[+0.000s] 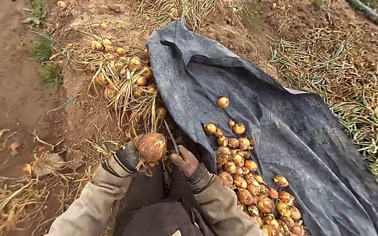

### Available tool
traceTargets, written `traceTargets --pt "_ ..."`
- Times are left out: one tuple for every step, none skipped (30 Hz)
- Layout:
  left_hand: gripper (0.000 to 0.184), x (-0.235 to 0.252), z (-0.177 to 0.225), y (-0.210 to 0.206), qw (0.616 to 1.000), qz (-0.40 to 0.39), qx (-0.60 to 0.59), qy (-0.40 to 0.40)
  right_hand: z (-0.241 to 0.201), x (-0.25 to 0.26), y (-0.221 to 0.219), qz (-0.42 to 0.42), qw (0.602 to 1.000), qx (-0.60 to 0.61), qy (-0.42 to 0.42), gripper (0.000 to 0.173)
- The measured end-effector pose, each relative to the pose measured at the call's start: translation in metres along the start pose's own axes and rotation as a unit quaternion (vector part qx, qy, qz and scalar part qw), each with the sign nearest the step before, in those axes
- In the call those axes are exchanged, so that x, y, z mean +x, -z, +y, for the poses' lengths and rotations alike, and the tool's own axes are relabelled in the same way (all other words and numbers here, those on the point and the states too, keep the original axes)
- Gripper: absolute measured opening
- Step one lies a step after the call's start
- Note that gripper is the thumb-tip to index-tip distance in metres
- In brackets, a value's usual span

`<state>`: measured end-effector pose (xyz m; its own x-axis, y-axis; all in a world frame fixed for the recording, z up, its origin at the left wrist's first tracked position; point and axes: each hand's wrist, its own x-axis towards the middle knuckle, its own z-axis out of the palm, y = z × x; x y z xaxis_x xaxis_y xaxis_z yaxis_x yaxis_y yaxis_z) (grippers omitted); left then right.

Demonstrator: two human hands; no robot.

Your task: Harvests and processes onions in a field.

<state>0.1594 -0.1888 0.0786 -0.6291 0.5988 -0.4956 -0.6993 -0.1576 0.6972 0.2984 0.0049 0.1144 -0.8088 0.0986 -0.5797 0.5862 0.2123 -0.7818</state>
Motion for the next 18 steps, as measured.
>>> traceTargets --pt "0.042 -0.011 -0.005 -0.007 1.000 -0.016 0.000 -0.009 -0.007 -0.007 -0.002 0.000 1.000 -0.005 0.030 0.079" --pt "0.043 -0.024 -0.010 -0.006 0.996 -0.076 -0.018 -0.047 -0.013 -0.015 -0.004 0.004 0.998 -0.007 0.062 0.077" --pt "0.039 -0.037 -0.012 -0.006 0.985 -0.143 -0.003 -0.095 -0.018 -0.025 -0.007 0.012 0.995 -0.011 0.096 0.077" --pt "0.033 -0.065 0.005 -0.026 0.991 -0.112 0.039 -0.068 -0.020 -0.033 -0.010 0.022 0.991 -0.014 0.128 0.078" --pt "0.038 -0.085 0.020 -0.036 0.986 -0.123 0.101 -0.045 -0.020 -0.040 -0.012 0.026 0.988 -0.021 0.152 0.079" --pt "0.059 -0.096 0.031 -0.036 0.968 -0.173 0.178 -0.046 -0.020 -0.046 -0.013 0.031 0.985 -0.031 0.169 0.080" --pt "0.088 -0.102 0.037 -0.033 0.937 -0.216 0.264 -0.077 -0.019 -0.052 -0.015 0.036 0.983 -0.043 0.177 0.080" --pt "0.105 -0.106 0.038 -0.033 0.916 -0.232 0.310 -0.102 -0.018 -0.058 -0.017 0.043 0.981 -0.055 0.181 0.078" --pt "0.112 -0.111 0.036 -0.035 0.907 -0.223 0.334 -0.123 -0.015 -0.064 -0.019 0.050 0.979 -0.065 0.185 0.078" --pt "0.113 -0.117 0.033 -0.040 0.901 -0.194 0.359 -0.144 -0.012 -0.068 -0.021 0.061 0.977 -0.067 0.193 0.076" --pt "0.110 -0.122 0.028 -0.047 0.895 -0.149 0.388 -0.163 -0.009 -0.070 -0.025 0.076 0.974 -0.062 0.204 0.074" --pt "0.107 -0.127 0.023 -0.053 0.886 -0.110 0.414 -0.178 -0.005 -0.071 -0.029 0.094 0.971 -0.050 0.215 0.072" --pt "0.103 -0.130 0.015 -0.056 0.881 -0.085 0.423 -0.192 -0.002 -0.072 -0.033 0.103 0.970 -0.035 0.217 0.071" --pt "0.099 -0.130 0.008 -0.058 0.894 -0.072 0.397 -0.197 0.000 -0.073 -0.035 0.111 0.970 -0.024 0.214 0.071" --pt "0.093 -0.132 0.002 -0.062 0.911 -0.060 0.361 -0.190 0.002 -0.073 -0.037 0.122 0.970 -0.018 0.209 0.072" --pt "0.085 -0.133 -0.002 -0.066 0.925 -0.044 0.335 -0.174 0.004 -0.072 -0.039 0.137 0.970 -0.016 0.202 0.071" --pt "0.080 -0.134 -0.005 -0.069 0.923 -0.017 0.346 -0.170 0.005 -0.072 -0.041 0.147 0.971 -0.016 0.190 0.069" --pt "0.079 -0.134 -0.007 -0.069 0.903 0.009 0.391 -0.175 0.005 -0.074 -0.042 0.157 0.971 -0.014 0.177 0.067"
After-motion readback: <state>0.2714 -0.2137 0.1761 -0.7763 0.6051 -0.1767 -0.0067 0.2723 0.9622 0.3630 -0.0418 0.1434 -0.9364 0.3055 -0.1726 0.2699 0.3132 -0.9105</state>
